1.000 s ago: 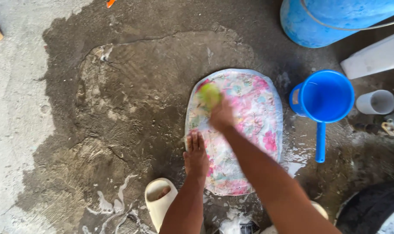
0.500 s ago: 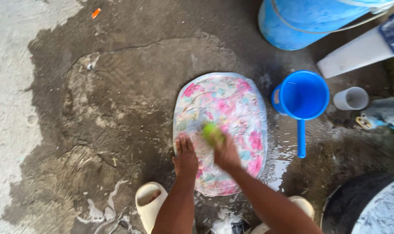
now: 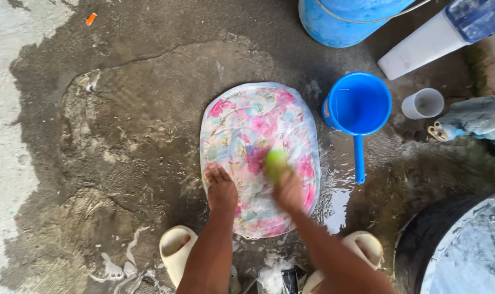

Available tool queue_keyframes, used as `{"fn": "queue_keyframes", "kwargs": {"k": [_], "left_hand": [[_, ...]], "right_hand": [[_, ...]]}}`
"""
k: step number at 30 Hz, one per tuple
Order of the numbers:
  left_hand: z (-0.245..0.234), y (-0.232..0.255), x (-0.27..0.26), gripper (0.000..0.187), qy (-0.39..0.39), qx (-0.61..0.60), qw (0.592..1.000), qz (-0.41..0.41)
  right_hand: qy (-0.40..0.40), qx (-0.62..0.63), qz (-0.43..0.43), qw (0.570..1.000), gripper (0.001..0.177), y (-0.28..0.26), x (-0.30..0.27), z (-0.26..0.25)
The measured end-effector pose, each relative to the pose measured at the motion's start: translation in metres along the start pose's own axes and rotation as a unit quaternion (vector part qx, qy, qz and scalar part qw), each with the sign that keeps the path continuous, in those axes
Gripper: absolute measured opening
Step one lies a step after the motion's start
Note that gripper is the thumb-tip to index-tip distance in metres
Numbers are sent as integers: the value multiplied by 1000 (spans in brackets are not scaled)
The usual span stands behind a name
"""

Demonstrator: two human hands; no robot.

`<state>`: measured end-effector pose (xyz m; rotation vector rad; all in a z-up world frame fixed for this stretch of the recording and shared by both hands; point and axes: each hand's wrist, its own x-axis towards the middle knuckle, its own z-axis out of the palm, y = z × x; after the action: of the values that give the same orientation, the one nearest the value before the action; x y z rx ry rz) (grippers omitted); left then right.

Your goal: Scrubbing a floral-patterned cloth or mat with a brush and water.

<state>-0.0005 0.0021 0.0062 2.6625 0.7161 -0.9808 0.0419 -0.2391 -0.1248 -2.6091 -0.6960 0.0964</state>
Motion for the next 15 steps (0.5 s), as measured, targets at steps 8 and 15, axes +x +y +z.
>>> {"fn": "queue_keyframes", "kwargs": {"k": [8,15], "left_hand": [[1,-11,-12,78,27,-31,999,20],[50,-18,17,76,104,53,992,55]], "right_hand": [[-157,-124,-103,974,72,-44,-40,-123],[-64,-72,88,991,57,-34,-60,-47]]}}
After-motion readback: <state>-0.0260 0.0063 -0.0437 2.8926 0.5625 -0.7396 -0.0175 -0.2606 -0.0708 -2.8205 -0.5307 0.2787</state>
